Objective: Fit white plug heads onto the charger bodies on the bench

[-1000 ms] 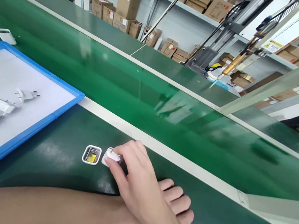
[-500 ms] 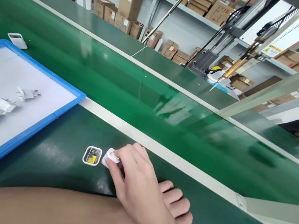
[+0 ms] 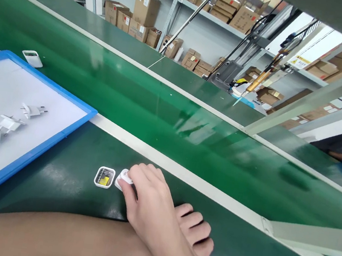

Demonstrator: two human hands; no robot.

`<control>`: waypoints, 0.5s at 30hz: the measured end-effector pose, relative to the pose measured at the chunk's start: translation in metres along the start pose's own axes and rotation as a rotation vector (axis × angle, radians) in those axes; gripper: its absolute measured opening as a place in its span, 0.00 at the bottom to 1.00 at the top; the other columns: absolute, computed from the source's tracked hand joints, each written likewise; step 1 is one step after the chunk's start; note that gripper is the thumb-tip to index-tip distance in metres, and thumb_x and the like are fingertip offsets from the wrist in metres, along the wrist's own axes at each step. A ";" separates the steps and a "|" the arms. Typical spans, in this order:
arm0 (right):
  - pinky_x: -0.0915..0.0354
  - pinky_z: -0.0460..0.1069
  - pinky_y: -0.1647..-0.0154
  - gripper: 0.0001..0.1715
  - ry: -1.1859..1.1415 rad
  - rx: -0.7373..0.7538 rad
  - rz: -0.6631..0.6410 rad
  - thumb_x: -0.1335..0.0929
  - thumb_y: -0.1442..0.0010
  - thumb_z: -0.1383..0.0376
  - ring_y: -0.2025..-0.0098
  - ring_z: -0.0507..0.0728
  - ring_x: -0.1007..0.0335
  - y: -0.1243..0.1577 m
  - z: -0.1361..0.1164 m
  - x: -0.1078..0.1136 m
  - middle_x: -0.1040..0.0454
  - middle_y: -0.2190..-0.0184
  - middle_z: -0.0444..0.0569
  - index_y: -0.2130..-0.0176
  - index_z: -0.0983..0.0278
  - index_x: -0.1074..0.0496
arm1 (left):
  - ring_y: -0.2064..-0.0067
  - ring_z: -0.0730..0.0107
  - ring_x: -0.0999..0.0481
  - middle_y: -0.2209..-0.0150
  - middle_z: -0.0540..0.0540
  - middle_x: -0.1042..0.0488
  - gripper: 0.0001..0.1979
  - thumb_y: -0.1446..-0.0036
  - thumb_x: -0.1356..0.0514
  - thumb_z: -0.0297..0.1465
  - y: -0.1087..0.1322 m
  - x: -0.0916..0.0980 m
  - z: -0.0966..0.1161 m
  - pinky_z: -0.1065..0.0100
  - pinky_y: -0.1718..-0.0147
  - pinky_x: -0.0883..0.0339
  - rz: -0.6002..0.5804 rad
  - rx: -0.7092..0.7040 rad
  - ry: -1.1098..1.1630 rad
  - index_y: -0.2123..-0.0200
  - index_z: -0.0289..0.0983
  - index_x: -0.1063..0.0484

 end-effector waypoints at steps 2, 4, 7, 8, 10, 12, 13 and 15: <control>0.50 0.52 0.66 0.20 -0.002 0.003 0.002 0.35 0.27 0.68 0.69 0.56 0.48 0.000 -0.001 -0.001 0.41 0.71 0.42 0.69 0.61 0.48 | 0.53 0.60 0.36 0.52 0.41 0.33 0.15 0.30 0.51 0.38 0.000 -0.004 0.001 0.59 0.52 0.42 0.041 -0.015 0.004 0.49 0.37 0.30; 0.49 0.51 0.66 0.18 -0.055 -0.018 -0.001 0.35 0.27 0.68 0.69 0.56 0.47 0.001 0.001 -0.002 0.39 0.70 0.42 0.69 0.61 0.46 | 0.54 0.60 0.37 0.52 0.42 0.35 0.16 0.33 0.48 0.40 0.001 -0.006 0.001 0.59 0.52 0.42 0.061 -0.037 0.016 0.49 0.35 0.32; 0.47 0.50 0.67 0.15 -0.251 -0.142 0.023 0.33 0.28 0.63 0.69 0.55 0.43 0.003 0.013 -0.001 0.36 0.70 0.42 0.68 0.61 0.39 | 0.54 0.59 0.39 0.51 0.42 0.37 0.20 0.37 0.45 0.42 0.003 -0.005 0.001 0.58 0.51 0.41 0.000 -0.054 0.045 0.48 0.35 0.34; 0.46 0.50 0.68 0.15 -0.340 -0.206 0.057 0.33 0.29 0.60 0.69 0.55 0.42 0.003 0.019 0.000 0.35 0.71 0.42 0.67 0.61 0.37 | 0.53 0.59 0.39 0.50 0.42 0.37 0.21 0.38 0.45 0.43 0.004 -0.004 0.001 0.57 0.49 0.41 -0.046 -0.051 0.055 0.48 0.35 0.34; 0.43 0.49 0.68 0.16 -0.500 -0.323 0.134 0.33 0.30 0.56 0.69 0.55 0.39 0.005 0.032 0.003 0.34 0.71 0.42 0.67 0.61 0.34 | 0.51 0.57 0.39 0.48 0.41 0.38 0.23 0.38 0.46 0.43 0.004 -0.001 0.001 0.55 0.47 0.40 -0.144 -0.040 0.063 0.45 0.35 0.35; 0.41 0.49 0.67 0.18 -0.582 -0.392 0.178 0.34 0.30 0.53 0.68 0.55 0.38 0.006 0.042 0.005 0.32 0.71 0.43 0.67 0.61 0.34 | 0.48 0.56 0.40 0.46 0.40 0.39 0.25 0.36 0.48 0.44 0.005 0.002 0.002 0.52 0.43 0.40 -0.205 -0.030 0.066 0.42 0.35 0.37; 0.41 0.49 0.67 0.18 -0.591 -0.408 0.183 0.33 0.31 0.52 0.68 0.55 0.37 0.007 0.045 0.006 0.31 0.70 0.43 0.68 0.62 0.34 | 0.47 0.55 0.40 0.45 0.40 0.40 0.26 0.35 0.50 0.44 0.005 0.002 0.002 0.51 0.42 0.40 -0.221 -0.029 0.066 0.40 0.35 0.39; 0.41 0.49 0.66 0.18 -0.581 -0.423 0.178 0.33 0.32 0.53 0.68 0.55 0.36 0.008 0.047 0.007 0.30 0.70 0.44 0.68 0.62 0.33 | 0.43 0.53 0.41 0.43 0.39 0.41 0.29 0.34 0.52 0.44 0.005 0.001 0.004 0.50 0.40 0.42 -0.239 -0.029 0.063 0.36 0.35 0.42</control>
Point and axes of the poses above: each hand's wrist, its own y-axis away from the middle knuckle, its own x-axis out of the back of the hand, z = x × y, the point moved 4 cm from there along -y, towards the middle knuckle
